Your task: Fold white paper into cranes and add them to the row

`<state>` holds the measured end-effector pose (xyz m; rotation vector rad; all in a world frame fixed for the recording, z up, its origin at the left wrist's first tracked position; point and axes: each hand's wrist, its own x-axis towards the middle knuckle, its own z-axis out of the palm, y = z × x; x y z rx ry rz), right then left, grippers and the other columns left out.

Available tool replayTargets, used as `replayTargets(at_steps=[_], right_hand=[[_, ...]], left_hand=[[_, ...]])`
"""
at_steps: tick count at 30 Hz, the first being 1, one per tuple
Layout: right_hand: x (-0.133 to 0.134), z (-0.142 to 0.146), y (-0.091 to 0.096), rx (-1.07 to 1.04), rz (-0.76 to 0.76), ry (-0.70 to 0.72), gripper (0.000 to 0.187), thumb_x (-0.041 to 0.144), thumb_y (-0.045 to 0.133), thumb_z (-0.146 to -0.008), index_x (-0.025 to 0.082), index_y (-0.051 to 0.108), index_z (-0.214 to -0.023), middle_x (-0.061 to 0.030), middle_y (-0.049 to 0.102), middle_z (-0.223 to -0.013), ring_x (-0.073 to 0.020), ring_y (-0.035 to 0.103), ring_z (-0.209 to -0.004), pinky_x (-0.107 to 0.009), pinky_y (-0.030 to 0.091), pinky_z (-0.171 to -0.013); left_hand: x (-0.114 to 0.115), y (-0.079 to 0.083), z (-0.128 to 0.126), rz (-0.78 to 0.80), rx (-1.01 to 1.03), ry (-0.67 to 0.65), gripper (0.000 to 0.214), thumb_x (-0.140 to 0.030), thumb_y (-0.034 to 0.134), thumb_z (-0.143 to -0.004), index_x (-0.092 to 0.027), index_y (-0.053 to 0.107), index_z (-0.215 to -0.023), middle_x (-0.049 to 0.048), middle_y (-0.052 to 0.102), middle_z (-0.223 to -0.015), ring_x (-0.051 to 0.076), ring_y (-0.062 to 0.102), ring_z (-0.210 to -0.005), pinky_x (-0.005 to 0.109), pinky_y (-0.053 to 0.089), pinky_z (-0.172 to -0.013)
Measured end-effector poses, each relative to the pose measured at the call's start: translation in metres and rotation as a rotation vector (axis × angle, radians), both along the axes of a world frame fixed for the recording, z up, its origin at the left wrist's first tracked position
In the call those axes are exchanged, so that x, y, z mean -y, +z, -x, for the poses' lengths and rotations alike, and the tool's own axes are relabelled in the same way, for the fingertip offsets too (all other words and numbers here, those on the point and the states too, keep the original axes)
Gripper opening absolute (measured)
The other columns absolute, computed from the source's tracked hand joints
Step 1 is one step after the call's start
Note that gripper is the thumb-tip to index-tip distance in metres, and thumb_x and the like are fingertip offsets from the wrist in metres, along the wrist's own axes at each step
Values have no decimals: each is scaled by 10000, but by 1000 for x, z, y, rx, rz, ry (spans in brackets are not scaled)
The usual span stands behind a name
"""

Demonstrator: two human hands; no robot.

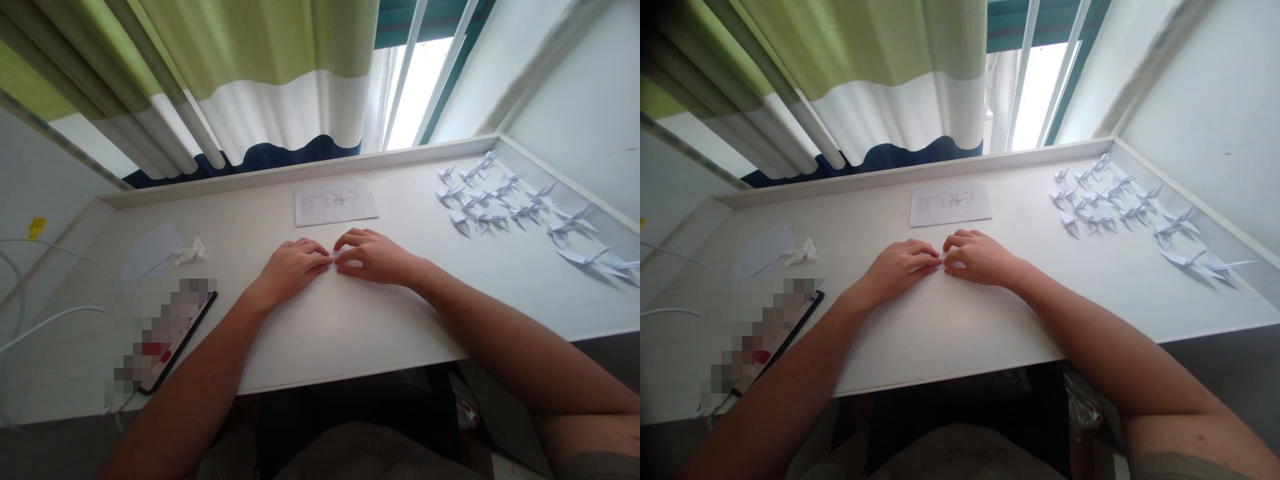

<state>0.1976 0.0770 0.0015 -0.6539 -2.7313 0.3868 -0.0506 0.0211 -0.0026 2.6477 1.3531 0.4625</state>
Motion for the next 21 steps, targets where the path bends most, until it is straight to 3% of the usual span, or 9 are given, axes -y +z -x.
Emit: replayTargets(at_steps=[11, 21], right_hand=[[-7, 6, -12, -100, 44, 65, 181, 255, 661, -1048, 235, 834, -1001, -92, 805, -1094, -258, 689, -1019, -420, 513, -938], [-9, 11, -18, -189, 234, -34, 165, 239, 643, -1015, 191, 756, -904, -122, 740, -1098, -280, 644, -1058, -447, 523, -964]], left_hand=[[-8, -7, 4, 15, 153, -35, 201, -273, 645, -1046, -276, 844, -1020, 36, 843, -1136, 268, 733, -1149, 447, 568, -1005], [-4, -4, -2, 132, 326, 82, 115, -210, 691, -971, -234, 787, -912, 52, 843, -1085, 282, 739, -1137, 494, 573, -1037]])
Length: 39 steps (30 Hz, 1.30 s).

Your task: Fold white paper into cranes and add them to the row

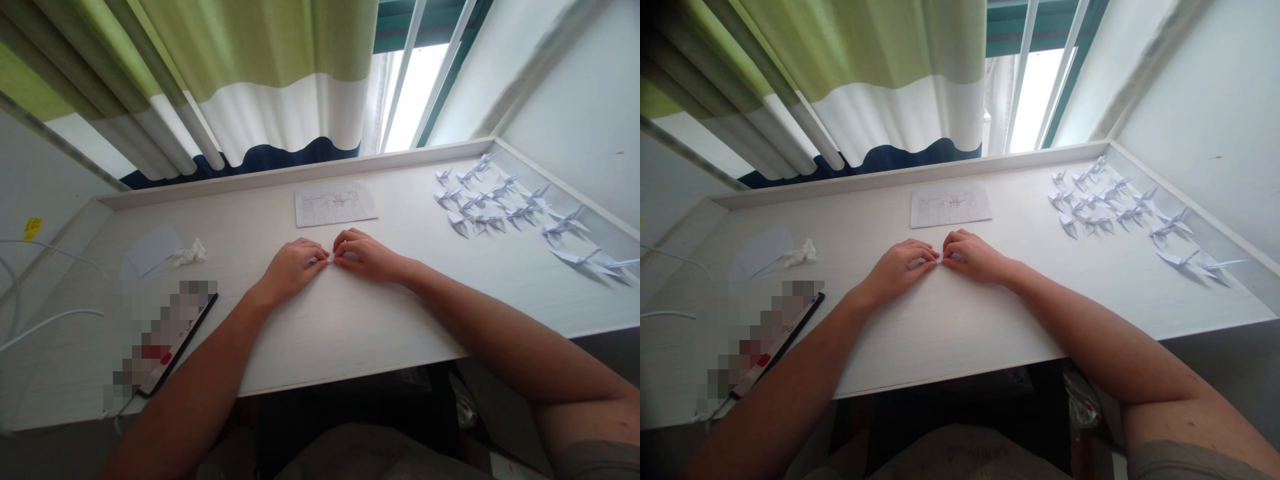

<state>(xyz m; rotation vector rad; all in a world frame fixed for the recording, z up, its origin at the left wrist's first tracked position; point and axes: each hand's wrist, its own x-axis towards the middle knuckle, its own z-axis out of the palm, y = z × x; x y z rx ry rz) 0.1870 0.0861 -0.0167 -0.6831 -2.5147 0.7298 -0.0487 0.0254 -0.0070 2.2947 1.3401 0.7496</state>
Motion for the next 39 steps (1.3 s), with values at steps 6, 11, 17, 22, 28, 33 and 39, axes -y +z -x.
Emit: replayTargets(at_steps=[6, 11, 17, 22, 28, 33, 39], right_hand=[[2, 2, 2, -1, 91, -79, 145, 250, 673, -982, 209, 767, -879, -127, 687, -1190, -305, 600, -1163, -492, 510, -1048], [3, 4, -2, -38, 150, -171, 142, 249, 724, -929, 208, 770, -802, -123, 675, -1193, -313, 587, -1209, -501, 500, -1071], [-2, 6, -5, -76, 183, -218, 100, 268, 795, -863, 212, 780, -782, -106, 697, -1125, -298, 610, -1151, -489, 507, -1037], [-2, 7, -3, -67, 219, -246, 80, 246, 812, -834, 207, 790, -767, -106, 708, -1114, -292, 630, -1129, -474, 505, -1035], [-1, 10, -4, -73, 224, -257, 62, 235, 808, -826, 215, 770, -781, -100, 692, -1137, -297, 632, -1142, -482, 490, -1067], [3, 12, -3, -12, 187, -306, 151, 230, 800, -834, 221, 763, -981, -111, 666, -1172, -338, 599, -1219, -515, 497, -1069], [3, 6, -4, -27, 171, -238, 214, 251, 772, -902, 232, 800, -1113, -127, 674, -1258, -323, 611, -1260, -535, 472, -1146]], left_hand=[[0, -1, -3, 60, 114, 41, 126, -265, 720, -936, -250, 766, -820, 47, 841, -1035, 283, 735, -1126, 497, 561, -1052], [0, -3, -5, 96, 154, 142, 56, -294, 750, -904, -248, 771, -880, 49, 818, -1034, 265, 735, -1034, 463, 582, -980], [1, -3, -9, 151, 214, 196, 131, -256, 760, -859, -247, 767, -989, 39, 807, -1039, 252, 736, -1013, 416, 595, -929], [0, -4, -10, 184, 211, 231, 154, -255, 769, -847, -239, 786, -999, 60, 799, -1072, 256, 732, -1024, 410, 607, -913], [-2, -8, -10, 153, 219, 232, 135, -249, 770, -847, -242, 787, -981, 49, 801, -1034, 244, 731, -997, 413, 612, -928], [-2, -11, -11, 139, 234, 248, 133, -225, 776, -850, -250, 782, -980, 43, 805, -1035, 239, 738, -996, 427, 608, -971], [-1, -13, -9, 85, 216, 237, 112, -249, 791, -864, -255, 771, -973, 34, 783, -1039, 235, 738, -997, 421, 600, -963]])
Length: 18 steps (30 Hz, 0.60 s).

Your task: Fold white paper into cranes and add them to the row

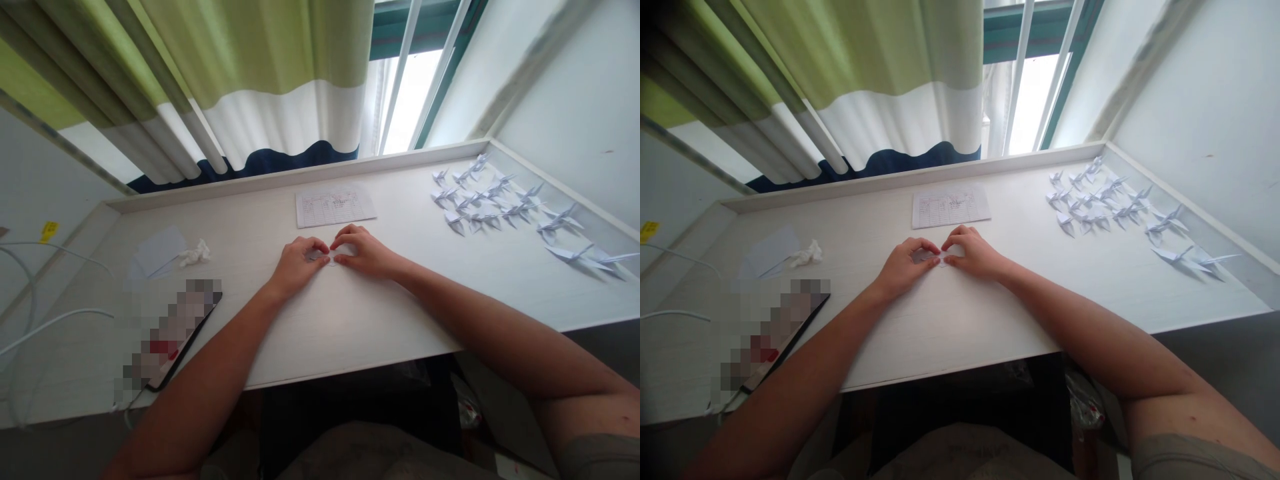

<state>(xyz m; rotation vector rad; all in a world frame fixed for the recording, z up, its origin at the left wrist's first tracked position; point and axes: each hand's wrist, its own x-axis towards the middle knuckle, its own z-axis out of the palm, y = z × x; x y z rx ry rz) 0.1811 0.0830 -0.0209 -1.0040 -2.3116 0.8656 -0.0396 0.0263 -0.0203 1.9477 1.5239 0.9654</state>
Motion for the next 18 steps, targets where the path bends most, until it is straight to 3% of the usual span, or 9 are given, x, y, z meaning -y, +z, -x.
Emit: replayTargets(at_steps=[5, 9, 12, 15, 18], right_hand=[[-2, -3, 6, -36, 2, 23, 190, 291, 691, -980, 218, 844, -1066, -133, 740, -1230, -312, 648, -1226, -521, 486, -1128], [-4, -6, 13, -25, 16, 107, 261, 306, 609, -1032, 221, 853, -991, -109, 784, -1134, -287, 681, -1119, -490, 518, -1055], [-4, -11, 14, 37, -44, 180, 266, 155, 611, -968, 227, 857, -1037, -101, 771, -1105, -280, 662, -1106, -476, 525, -1044], [-3, -14, 15, 89, -124, 239, 329, 80, 618, -916, 240, 851, -1085, -104, 748, -1269, -308, 616, -1244, -512, 491, -1116], [0, -13, 18, 114, -169, 292, 257, 143, 663, -947, 262, 844, -1085, -85, 729, -1376, -316, 613, -1307, -546, 442, -1171]], left_hand=[[-3, 0, 3, -68, -90, -58, 229, -235, 800, -883, -255, 768, -1109, 49, 783, -1097, 268, 691, -1099, 468, 551, -1041], [-5, 4, 7, -171, -221, -55, 81, -256, 825, -891, -242, 748, -911, 52, 756, -1001, 287, 628, -1080, 468, 537, -992], [-7, 8, 10, -213, -289, -44, 141, -250, 816, -908, -231, 709, -820, 42, 739, -905, 269, 622, -988, 448, 526, -932], [-8, 9, 10, -187, -280, -70, 122, -202, 767, -935, -223, 718, -824, 34, 743, -875, 243, 651, -925, 415, 527, -888], [-5, 8, 7, -156, -229, -98, 114, -164, 712, -956, -221, 754, -867, 38, 770, -913, 231, 683, -917, 398, 546, -878]])
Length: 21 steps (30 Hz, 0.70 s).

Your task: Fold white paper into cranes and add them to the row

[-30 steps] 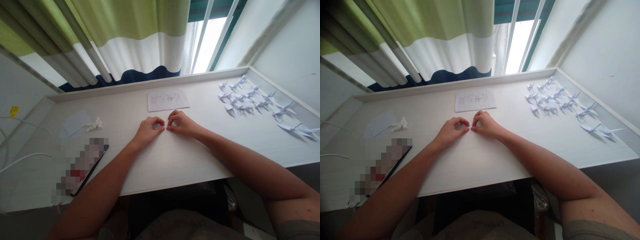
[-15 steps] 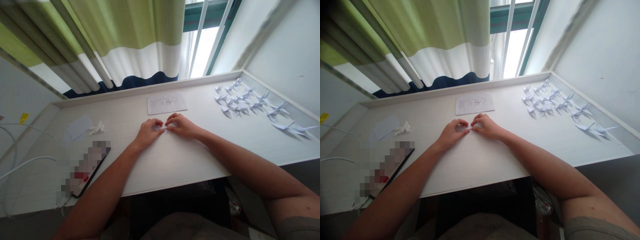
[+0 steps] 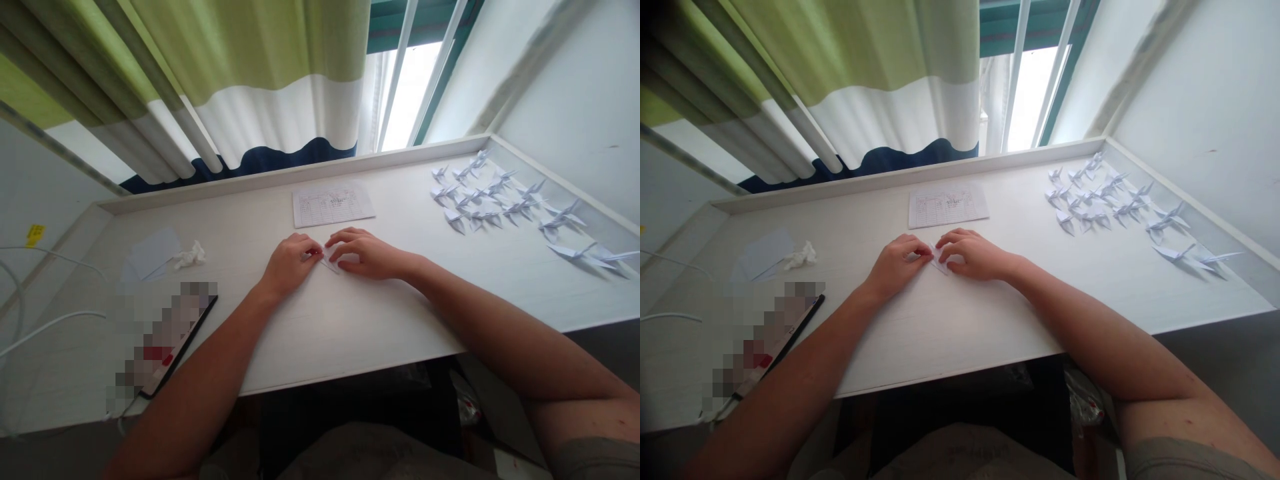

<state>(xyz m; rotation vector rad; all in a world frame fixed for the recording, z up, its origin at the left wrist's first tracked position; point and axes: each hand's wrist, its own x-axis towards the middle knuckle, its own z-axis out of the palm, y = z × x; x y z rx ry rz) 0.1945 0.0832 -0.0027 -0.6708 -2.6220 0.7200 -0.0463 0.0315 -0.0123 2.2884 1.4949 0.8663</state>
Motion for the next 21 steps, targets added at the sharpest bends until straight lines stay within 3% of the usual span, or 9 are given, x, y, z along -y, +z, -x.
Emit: replayTargets(at_steps=[4, 9, 12, 21], right_hand=[[4, 2, 5, 45, -26, -14, 180, 230, 711, -977, 268, 852, -1083, -95, 771, -1249, -303, 686, -1162, -535, 469, -1114], [2, 2, 2, 19, 2, -9, 154, 219, 736, -969, 231, 850, -1072, -100, 791, -1151, -274, 718, -1050, -457, 525, -1016], [-5, -2, -2, -26, 23, 7, 159, 228, 739, -971, 204, 839, -1092, -108, 791, -1169, -270, 714, -1079, -427, 546, -998], [-13, -9, -4, 14, -76, 47, 185, 278, 703, -1025, 268, 863, -1118, -95, 787, -1289, -315, 665, -1249, -517, 474, -1107]], left_hand=[[5, 4, 0, 25, -14, -84, 161, -186, 668, -989, -239, 816, -952, 45, 821, -1024, 252, 709, -1025, 424, 570, -955], [8, 12, 7, 3, -208, -246, 212, -282, 640, -1042, -266, 846, -1091, 47, 819, -1182, 273, 704, -1139, 468, 547, -1006], [8, 15, 10, -25, -292, -271, 227, -296, 620, -1063, -273, 842, -1102, 35, 819, -1221, 269, 710, -1157, 459, 526, -984], [5, 13, 11, -36, -362, -273, 242, -334, 598, -1096, -285, 833, -1127, 11, 824, -1268, 253, 721, -1204, 431, 477, -984]])
